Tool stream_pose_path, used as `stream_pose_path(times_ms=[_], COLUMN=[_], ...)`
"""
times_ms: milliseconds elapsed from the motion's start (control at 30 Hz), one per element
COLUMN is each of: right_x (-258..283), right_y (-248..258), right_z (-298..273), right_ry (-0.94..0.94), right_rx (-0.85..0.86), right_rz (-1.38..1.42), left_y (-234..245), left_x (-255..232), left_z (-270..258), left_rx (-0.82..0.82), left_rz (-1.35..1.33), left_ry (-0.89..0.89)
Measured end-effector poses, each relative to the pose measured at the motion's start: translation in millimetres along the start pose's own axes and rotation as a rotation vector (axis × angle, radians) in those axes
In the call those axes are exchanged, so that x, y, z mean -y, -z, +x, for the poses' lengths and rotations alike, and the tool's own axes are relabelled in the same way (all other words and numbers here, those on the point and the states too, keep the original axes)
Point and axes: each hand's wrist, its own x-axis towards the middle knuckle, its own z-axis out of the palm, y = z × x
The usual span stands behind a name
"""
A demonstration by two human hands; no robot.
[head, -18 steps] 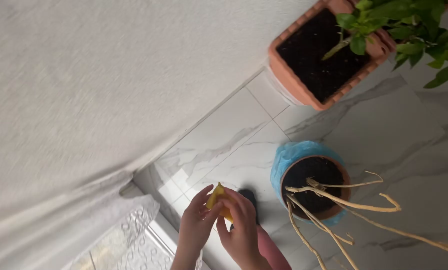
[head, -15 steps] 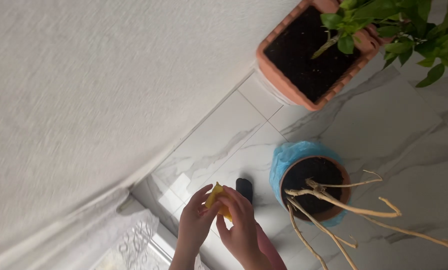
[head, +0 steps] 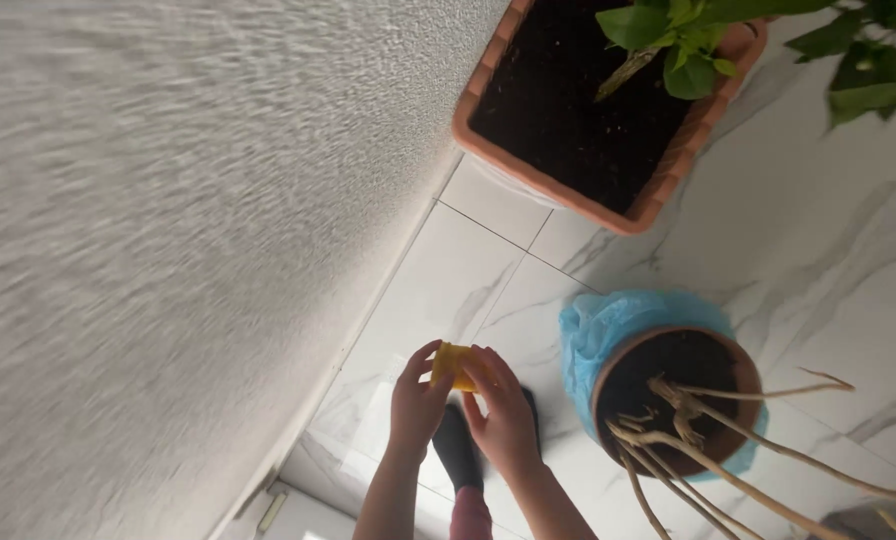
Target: The person wipes the floor around potted plants using a sponge and a cloth, then pours water from a blue cup into one of the plant pots.
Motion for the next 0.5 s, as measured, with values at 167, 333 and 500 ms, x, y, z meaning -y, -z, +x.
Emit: stream_pose_path(times_ms=[167,333,500], right_x=[-131.4,-293.9,-393.9], right_y=[-79.2,-190.8,-258.1], right_z=[30.2,54.5,73.3], right_ry=[-0.024,-0.010,0.007], right_rx=[-0.088,-0.233,-0.140], right_rz=[-0.068,-0.345,-0.539], left_y=[-64.7,-125.3,-170.7], left_x=[42.4,89.2,130.9], left_z=[164.0,317.2,421.8], left_rx=[0.011,0.010,0.119], left_rz=[0.261,0.414,1.189], left_ry=[-0.111,-0.318,-0.753])
